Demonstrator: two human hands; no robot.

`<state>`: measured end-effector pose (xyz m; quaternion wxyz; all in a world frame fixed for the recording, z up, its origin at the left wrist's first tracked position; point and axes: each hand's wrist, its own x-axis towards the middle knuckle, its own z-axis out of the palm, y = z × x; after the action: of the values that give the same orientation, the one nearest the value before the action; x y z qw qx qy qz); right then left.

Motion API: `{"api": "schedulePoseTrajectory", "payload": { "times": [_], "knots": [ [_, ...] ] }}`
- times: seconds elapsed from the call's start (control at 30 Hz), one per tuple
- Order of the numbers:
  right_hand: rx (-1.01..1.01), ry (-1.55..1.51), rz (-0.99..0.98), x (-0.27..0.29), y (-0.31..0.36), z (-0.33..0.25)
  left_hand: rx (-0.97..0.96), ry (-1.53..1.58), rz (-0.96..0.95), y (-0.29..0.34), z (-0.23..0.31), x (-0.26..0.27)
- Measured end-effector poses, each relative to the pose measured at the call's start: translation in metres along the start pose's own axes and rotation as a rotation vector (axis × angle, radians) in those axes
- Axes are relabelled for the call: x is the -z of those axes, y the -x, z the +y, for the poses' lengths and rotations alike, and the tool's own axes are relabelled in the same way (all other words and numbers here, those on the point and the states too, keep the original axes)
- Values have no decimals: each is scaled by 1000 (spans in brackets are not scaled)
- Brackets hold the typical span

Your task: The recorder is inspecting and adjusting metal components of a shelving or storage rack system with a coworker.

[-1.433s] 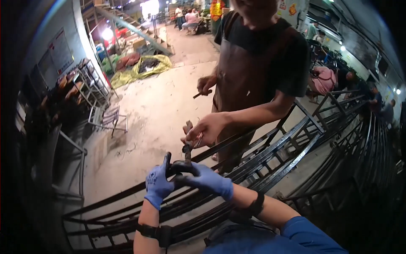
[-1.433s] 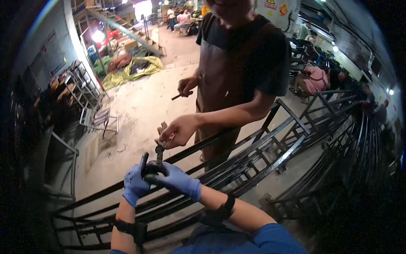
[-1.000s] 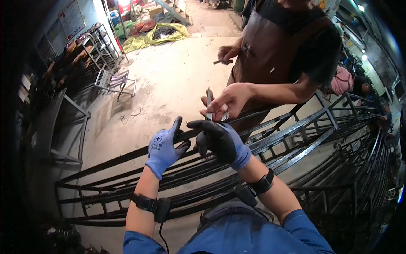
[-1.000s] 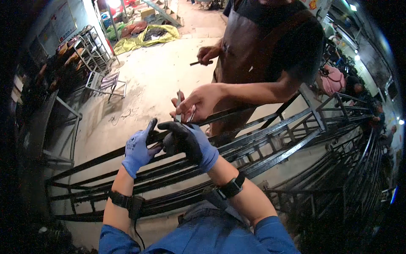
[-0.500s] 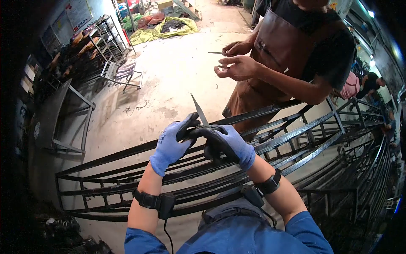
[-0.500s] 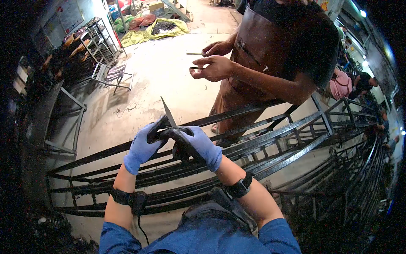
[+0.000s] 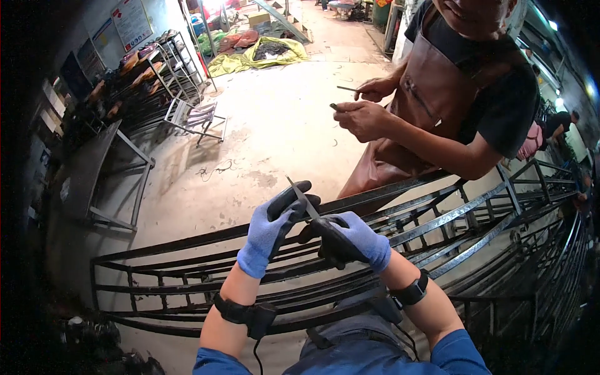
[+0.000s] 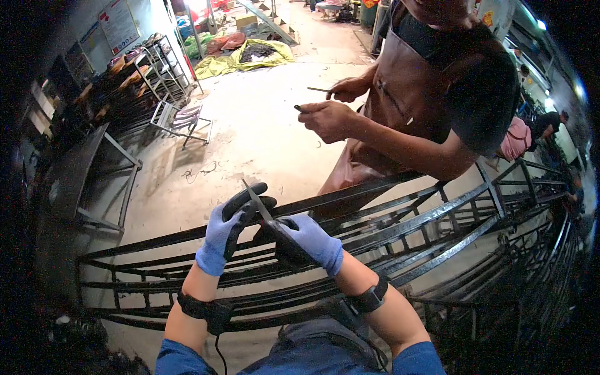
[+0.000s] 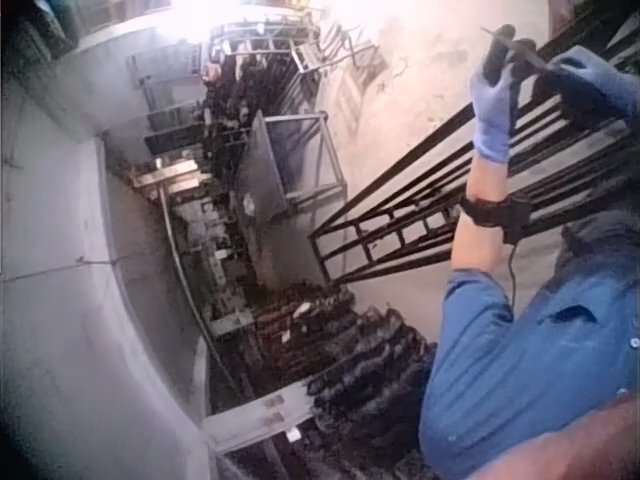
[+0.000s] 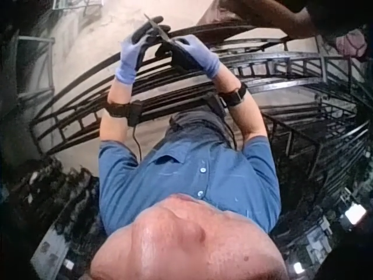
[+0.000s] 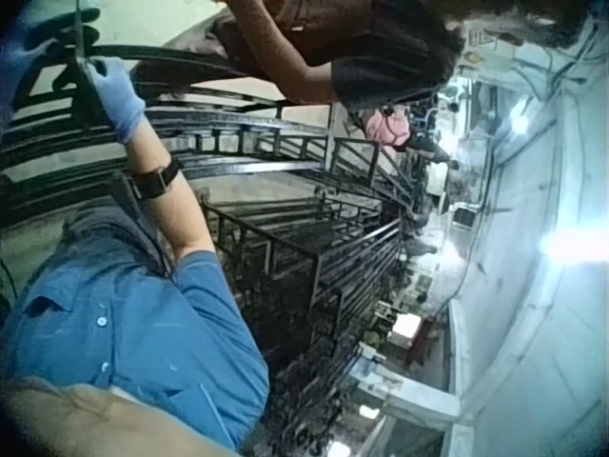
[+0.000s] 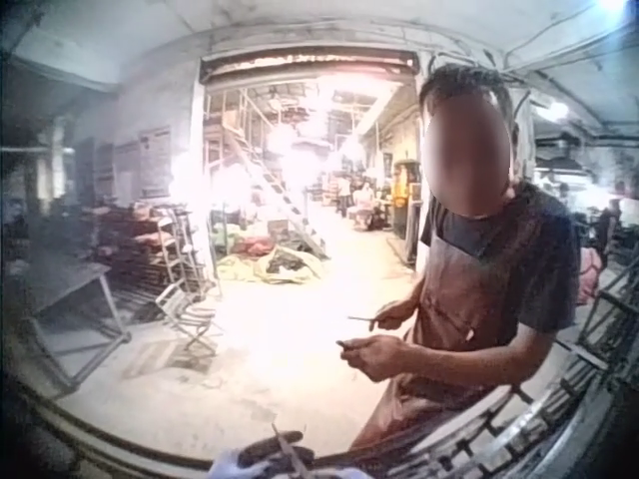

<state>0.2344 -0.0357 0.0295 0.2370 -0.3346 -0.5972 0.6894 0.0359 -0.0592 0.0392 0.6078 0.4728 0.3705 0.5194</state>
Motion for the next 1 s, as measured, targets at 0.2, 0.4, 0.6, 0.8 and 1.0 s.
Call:
{"api": "schedulePoseTrajectory", "payload": {
  "times": [0.2,0.4,0.6,0.8,1.0],
  "knots": [
    [50,75,-59,-3,-3,5,3,-79,122,2,-4,4],
    [-151,-6,-128,-6,1,-9,-51,-143,192,2,-5,6],
    [-53,67,-145,-5,-2,2,-59,-37,256,1,-4,3],
    [24,81,-169,-3,1,-3,-105,1,296,-3,-16,12],
    [82,52,-157,-3,7,-10,-86,74,341,0,-14,13]
  ]
}}
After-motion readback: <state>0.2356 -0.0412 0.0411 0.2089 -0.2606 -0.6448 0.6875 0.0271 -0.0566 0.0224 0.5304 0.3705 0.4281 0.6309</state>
